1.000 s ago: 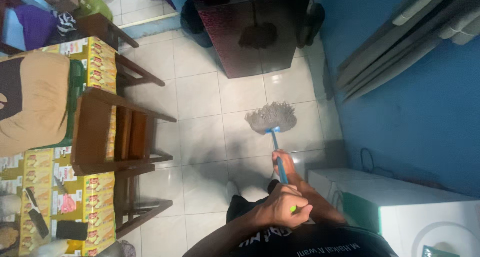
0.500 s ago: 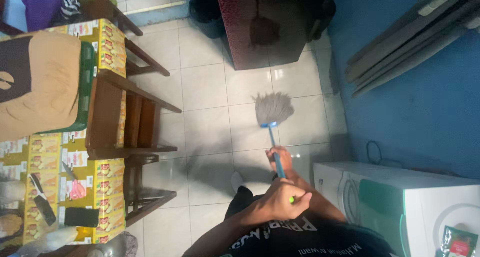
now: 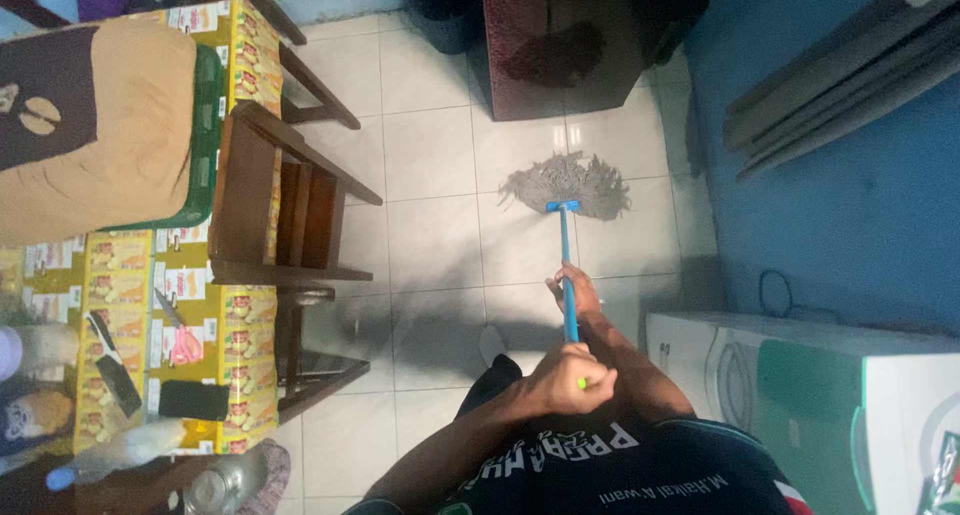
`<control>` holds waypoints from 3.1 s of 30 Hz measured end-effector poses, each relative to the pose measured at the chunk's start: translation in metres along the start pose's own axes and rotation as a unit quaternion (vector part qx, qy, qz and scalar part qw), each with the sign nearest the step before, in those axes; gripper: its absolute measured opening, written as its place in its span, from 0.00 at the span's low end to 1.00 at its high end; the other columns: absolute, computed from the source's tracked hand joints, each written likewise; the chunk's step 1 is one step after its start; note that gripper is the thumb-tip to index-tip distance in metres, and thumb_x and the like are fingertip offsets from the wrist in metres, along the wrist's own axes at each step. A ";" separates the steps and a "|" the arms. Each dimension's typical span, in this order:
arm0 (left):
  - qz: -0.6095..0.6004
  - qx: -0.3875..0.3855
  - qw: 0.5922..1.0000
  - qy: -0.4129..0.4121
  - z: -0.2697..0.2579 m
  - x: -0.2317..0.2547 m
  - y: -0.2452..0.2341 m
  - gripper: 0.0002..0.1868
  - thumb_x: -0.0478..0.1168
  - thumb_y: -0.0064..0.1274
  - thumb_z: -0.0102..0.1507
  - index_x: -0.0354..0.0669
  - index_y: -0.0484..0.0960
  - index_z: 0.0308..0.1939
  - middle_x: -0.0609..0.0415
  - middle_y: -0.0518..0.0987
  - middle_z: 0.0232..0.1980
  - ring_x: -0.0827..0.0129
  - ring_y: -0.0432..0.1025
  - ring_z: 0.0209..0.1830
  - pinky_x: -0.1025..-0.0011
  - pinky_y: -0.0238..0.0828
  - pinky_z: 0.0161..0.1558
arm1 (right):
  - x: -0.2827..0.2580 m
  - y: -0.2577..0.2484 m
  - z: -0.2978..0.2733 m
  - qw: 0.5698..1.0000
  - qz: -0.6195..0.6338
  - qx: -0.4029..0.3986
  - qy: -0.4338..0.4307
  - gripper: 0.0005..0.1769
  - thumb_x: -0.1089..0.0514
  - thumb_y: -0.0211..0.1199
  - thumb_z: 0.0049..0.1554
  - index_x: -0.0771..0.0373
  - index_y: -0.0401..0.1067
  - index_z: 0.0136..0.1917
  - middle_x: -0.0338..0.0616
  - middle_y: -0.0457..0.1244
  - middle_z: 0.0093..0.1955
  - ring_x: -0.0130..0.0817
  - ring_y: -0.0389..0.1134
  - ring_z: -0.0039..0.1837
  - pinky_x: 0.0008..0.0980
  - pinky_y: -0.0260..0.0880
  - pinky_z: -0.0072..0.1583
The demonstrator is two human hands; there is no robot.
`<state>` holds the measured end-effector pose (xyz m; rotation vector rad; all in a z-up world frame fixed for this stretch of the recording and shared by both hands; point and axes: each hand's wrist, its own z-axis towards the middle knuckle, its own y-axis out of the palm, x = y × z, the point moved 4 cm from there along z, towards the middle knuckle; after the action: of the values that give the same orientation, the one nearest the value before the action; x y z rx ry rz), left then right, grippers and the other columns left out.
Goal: The person mops the tiled floor using a mop, moving it back and forth across different sections of the room.
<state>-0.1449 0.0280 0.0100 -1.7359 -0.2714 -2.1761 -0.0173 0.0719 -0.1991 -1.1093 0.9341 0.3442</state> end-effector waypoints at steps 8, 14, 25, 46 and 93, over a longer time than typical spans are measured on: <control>0.069 -0.004 0.998 0.005 -0.011 0.094 -0.049 0.24 0.38 0.54 0.66 0.40 0.67 0.16 0.50 0.65 0.16 0.61 0.63 0.15 0.64 0.57 0.27 | -0.027 0.018 -0.054 0.995 -0.008 -0.017 0.095 0.18 0.46 0.63 0.60 0.60 0.71 0.36 0.53 0.67 0.41 0.59 0.68 0.48 0.52 0.69 0.51; 0.078 -0.040 0.992 0.086 -0.026 0.098 -0.050 0.22 0.38 0.52 0.66 0.42 0.68 0.17 0.52 0.65 0.17 0.63 0.64 0.18 0.65 0.62 0.30 | -0.022 0.027 -0.066 0.995 -0.026 -0.005 0.093 0.18 0.46 0.53 0.63 0.60 0.75 0.43 0.57 0.68 0.53 0.63 0.67 0.57 0.53 0.68 0.56; 0.074 -0.016 0.996 0.042 -0.047 0.039 -0.066 0.27 0.38 0.52 0.67 0.44 0.66 0.13 0.54 0.66 0.14 0.68 0.60 0.12 0.67 0.58 0.27 | -0.021 0.047 -0.030 0.994 -0.019 0.023 0.105 0.13 0.51 0.67 0.54 0.62 0.73 0.40 0.55 0.68 0.58 0.59 0.68 0.59 0.49 0.68 0.61; 0.132 -0.133 0.981 0.055 -0.096 0.000 -0.021 0.26 0.50 0.48 0.72 0.48 0.71 0.18 0.58 0.68 0.18 0.66 0.59 0.17 0.66 0.60 0.34 | -0.033 0.031 -0.056 1.000 0.017 0.018 0.003 0.12 0.58 0.68 0.52 0.66 0.72 0.47 0.59 0.66 0.49 0.58 0.69 0.53 0.46 0.69 0.59; 0.057 -0.087 0.994 -0.026 -0.056 0.051 0.183 0.24 0.41 0.50 0.71 0.47 0.71 0.18 0.60 0.70 0.17 0.71 0.65 0.15 0.73 0.64 0.29 | 0.031 -0.084 -0.163 0.990 0.063 -0.008 -0.124 0.13 0.53 0.64 0.59 0.63 0.69 0.39 0.59 0.67 0.52 0.58 0.69 0.55 0.47 0.69 0.56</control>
<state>-0.1361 -0.1684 0.0347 -1.8522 0.0061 -2.1292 -0.0195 -0.1138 -0.1931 -0.9976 0.7832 0.5809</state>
